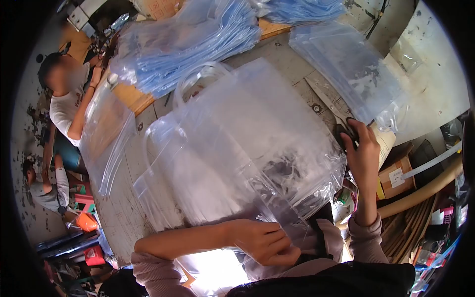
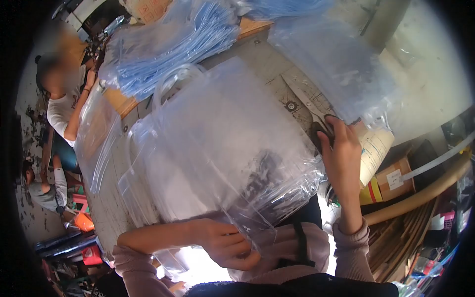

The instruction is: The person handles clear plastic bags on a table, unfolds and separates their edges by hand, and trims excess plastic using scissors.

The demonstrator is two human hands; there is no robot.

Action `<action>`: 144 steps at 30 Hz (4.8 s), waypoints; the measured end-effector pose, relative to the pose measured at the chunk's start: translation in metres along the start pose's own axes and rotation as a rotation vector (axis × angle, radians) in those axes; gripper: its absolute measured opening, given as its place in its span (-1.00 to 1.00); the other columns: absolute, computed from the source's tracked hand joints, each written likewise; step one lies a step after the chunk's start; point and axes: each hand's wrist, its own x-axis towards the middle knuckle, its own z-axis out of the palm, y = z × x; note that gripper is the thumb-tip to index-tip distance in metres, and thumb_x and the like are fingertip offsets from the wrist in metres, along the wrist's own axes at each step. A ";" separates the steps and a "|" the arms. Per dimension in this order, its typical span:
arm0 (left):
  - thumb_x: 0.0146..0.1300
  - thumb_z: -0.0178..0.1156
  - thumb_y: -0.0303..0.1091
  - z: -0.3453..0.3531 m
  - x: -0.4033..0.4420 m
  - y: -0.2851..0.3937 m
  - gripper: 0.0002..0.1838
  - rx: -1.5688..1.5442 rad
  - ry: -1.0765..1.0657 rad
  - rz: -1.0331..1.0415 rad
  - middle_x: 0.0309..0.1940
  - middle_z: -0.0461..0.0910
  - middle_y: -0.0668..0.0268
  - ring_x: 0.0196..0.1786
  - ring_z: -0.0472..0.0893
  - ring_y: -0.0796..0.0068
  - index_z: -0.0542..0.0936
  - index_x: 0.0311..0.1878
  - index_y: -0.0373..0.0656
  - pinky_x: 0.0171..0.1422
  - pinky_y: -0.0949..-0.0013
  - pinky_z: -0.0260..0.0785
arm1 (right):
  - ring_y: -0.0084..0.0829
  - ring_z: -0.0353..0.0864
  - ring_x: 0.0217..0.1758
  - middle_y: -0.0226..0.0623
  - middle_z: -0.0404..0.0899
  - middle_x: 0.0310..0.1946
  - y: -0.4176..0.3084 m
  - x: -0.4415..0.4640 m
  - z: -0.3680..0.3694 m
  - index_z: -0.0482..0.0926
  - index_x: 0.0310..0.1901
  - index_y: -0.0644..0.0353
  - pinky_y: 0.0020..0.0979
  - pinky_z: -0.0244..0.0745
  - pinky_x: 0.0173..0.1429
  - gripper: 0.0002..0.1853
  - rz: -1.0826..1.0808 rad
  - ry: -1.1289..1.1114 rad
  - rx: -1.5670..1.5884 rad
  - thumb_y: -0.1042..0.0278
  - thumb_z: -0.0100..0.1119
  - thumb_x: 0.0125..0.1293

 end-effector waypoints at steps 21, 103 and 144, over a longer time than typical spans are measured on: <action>0.11 0.06 -0.30 0.042 0.049 0.042 -0.80 0.206 -0.207 0.695 -0.63 0.23 0.48 -0.58 0.24 0.61 0.40 -0.61 -0.08 -0.49 0.49 0.00 | -0.32 0.56 -0.19 0.07 0.46 -0.06 -0.072 0.024 0.025 0.29 0.20 0.34 -0.42 0.48 -0.31 -0.30 -0.115 -0.701 0.708 0.04 0.27 0.16; 0.33 0.08 -0.28 0.024 0.012 -0.090 -0.74 -0.748 0.226 -1.348 -0.55 0.51 0.23 -0.53 0.49 0.56 0.40 -0.38 -0.29 -0.39 0.44 0.36 | -0.15 0.37 -0.28 -0.18 0.40 -0.31 -0.078 -0.065 -0.015 0.48 -0.27 0.30 -0.26 0.33 -0.25 -0.71 -0.329 -0.171 0.083 0.54 0.14 -0.14; 0.22 0.13 -0.57 0.019 0.013 -0.093 -0.80 -0.482 0.770 -1.404 -0.25 0.44 0.35 -0.19 0.42 0.67 0.43 -0.09 -0.22 -0.26 0.59 0.31 | -0.15 0.39 0.27 0.02 0.36 0.20 -0.035 0.018 0.035 0.22 0.28 0.38 -0.24 0.38 0.27 -0.53 0.058 -0.598 1.291 0.70 -0.20 0.32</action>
